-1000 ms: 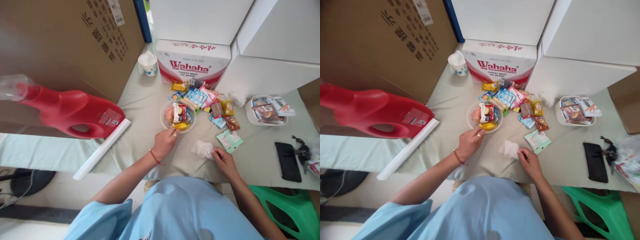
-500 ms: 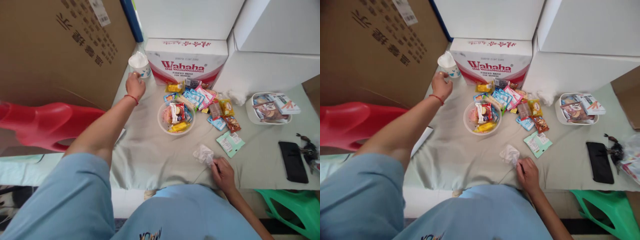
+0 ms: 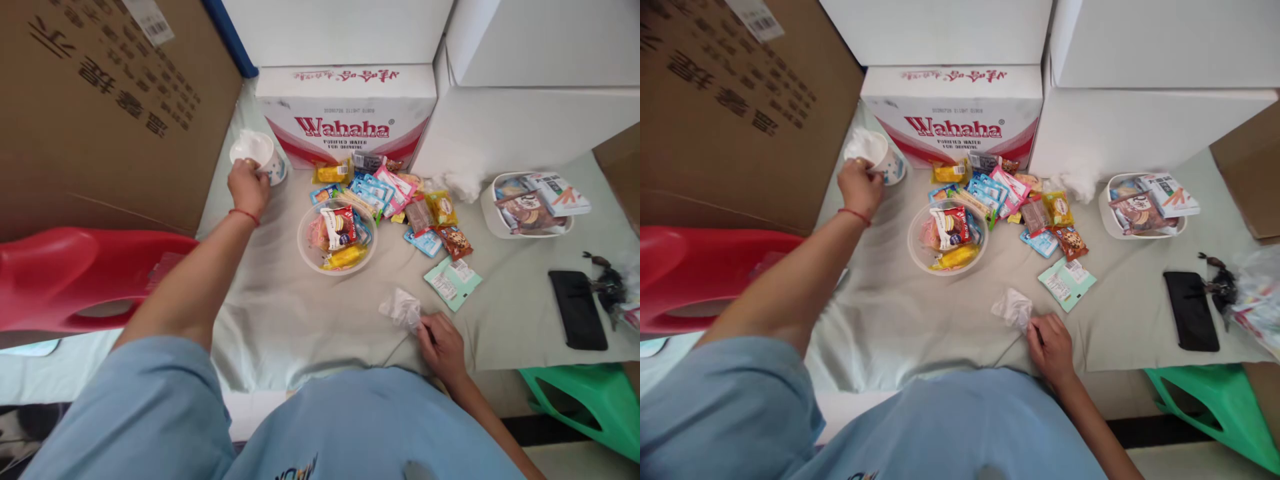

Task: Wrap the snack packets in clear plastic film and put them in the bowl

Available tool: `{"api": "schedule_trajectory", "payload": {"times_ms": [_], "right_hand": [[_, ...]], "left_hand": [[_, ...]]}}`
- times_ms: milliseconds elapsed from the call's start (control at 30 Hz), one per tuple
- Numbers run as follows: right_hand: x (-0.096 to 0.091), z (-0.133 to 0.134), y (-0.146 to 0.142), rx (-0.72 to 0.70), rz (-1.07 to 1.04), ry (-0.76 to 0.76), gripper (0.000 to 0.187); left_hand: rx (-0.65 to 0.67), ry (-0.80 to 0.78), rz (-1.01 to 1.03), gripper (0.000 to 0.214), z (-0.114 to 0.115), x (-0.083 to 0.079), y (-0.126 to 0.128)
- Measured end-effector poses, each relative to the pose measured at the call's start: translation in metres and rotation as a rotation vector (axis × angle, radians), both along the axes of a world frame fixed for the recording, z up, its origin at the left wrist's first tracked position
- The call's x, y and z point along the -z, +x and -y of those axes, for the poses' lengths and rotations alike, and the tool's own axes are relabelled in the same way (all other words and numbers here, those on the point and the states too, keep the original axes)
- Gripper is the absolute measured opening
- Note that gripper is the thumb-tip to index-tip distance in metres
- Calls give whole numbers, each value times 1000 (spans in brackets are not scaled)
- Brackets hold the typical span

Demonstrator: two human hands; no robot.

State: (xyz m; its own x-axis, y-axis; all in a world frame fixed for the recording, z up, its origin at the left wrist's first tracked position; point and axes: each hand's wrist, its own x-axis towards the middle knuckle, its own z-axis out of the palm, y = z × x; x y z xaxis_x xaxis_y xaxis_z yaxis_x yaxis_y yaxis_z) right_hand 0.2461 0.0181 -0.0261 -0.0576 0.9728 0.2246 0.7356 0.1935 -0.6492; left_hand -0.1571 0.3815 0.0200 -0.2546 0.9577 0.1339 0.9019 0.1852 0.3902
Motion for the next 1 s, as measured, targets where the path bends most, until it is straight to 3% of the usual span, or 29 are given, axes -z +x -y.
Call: {"api": "schedule_trajectory", "payload": {"times_ms": [167,300,433,533,600,700,833,933,1000], "right_hand": [[1,-1,0,1,-45,-15,17],[-6,-5,1,11,-128,-102,20],[-20,-14,-6,65,-462,-354,29],[-27,-25,-25,66,-792,-535,42],[-33,-33,-44,52,-952,-619,48],[-41,-41,-73,22,-1166,-752,47],[-43,-46,-89,12,-1393,-865,36],[-38,-49,-80,47,-1458,-890,35],[-33,-49,-73,63,-1467,-895,36]], "left_hand": [[137,59,-36,20,115,3,11],[253,83,94,30,188,-2,16],[192,219,255,49,257,-10,33],[176,217,395,22,309,-11,64],[226,166,615,18,336,-6,89],[259,132,914,34,355,5,118],[524,87,915,72,354,6,121],[695,22,910,62,352,0,111],[706,-27,918,55,350,2,111]]}}
